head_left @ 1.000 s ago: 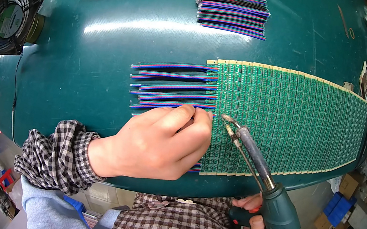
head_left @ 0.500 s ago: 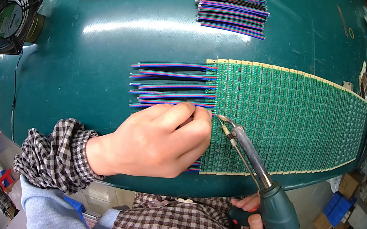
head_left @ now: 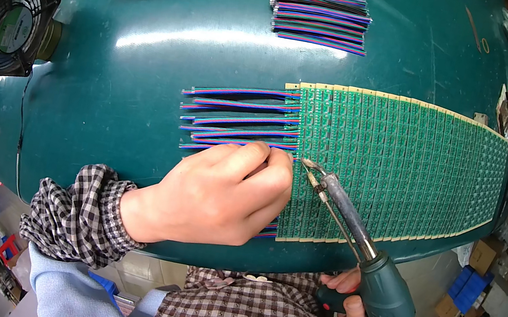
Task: The person places multi-colored ribbon cables onto circuit boards by hand and solders them to the boards using a soldering gun.
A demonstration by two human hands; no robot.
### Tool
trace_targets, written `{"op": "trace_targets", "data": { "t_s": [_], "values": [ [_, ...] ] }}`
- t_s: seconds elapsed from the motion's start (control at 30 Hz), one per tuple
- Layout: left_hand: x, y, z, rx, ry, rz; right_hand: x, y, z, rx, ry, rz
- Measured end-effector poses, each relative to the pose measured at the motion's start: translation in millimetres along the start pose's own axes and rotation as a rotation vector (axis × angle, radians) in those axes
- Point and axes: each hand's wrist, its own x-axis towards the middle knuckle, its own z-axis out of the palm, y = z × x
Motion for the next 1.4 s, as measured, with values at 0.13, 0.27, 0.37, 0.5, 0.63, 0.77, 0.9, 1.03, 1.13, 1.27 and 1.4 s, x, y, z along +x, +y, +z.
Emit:
{"op": "trace_targets", "data": {
  "t_s": [0.13,0.27,0.37,0.5,0.63,0.77,0.9,1.03,1.13,1.27,1.4],
  "values": [
    [0.6,-0.6,-0.4,0.002,0.001,-0.008,-0.4,1.6,-0.3,-0.003,-0.008,0.005],
    [1.1,-0.3,1.0,-0.002,0.005,-0.009,-1.7,4.4,-6.1,0.112,-0.041,0.041],
    [0.8,-0.2,2.0,-0.004,0.008,-0.011,-0.9,3.6,-0.3,0.016,-0.003,0.015],
    [0.7,-0.2,1.5,0.007,0.015,-0.004,-2.6,5.0,-0.6,0.022,0.032,0.014],
    [0.9,0.1,0.1,0.008,0.006,-0.007,-4.7,3.1,0.4,0.026,0.029,0.003],
    [0.1,0.7,-1.4,-0.004,-0.011,-0.019,-6.5,2.5,1.7,0.04,0.104,-0.018],
    [1.4,1.2,-2.3,-0.008,-0.022,-0.028,-5.5,4.4,-1.1,0.017,0.088,-0.037],
    [0.8,2.0,-2.2,-0.006,-0.025,-0.038,-2.9,0.7,1.2,0.009,0.086,-0.028],
    [0.5,1.5,-3.0,-0.004,-0.013,-0.042,-4.4,1.5,1.2,0.03,0.082,-0.045],
    [1.6,-0.8,-2.9,-0.027,-0.01,-0.032,-6.5,7.6,-4.1,0.02,0.065,-0.071],
    [2.5,-0.2,-5.9,-0.046,-0.02,-0.041,-5.7,5.8,-1.8,0.05,0.053,-0.04]
  ]
}}
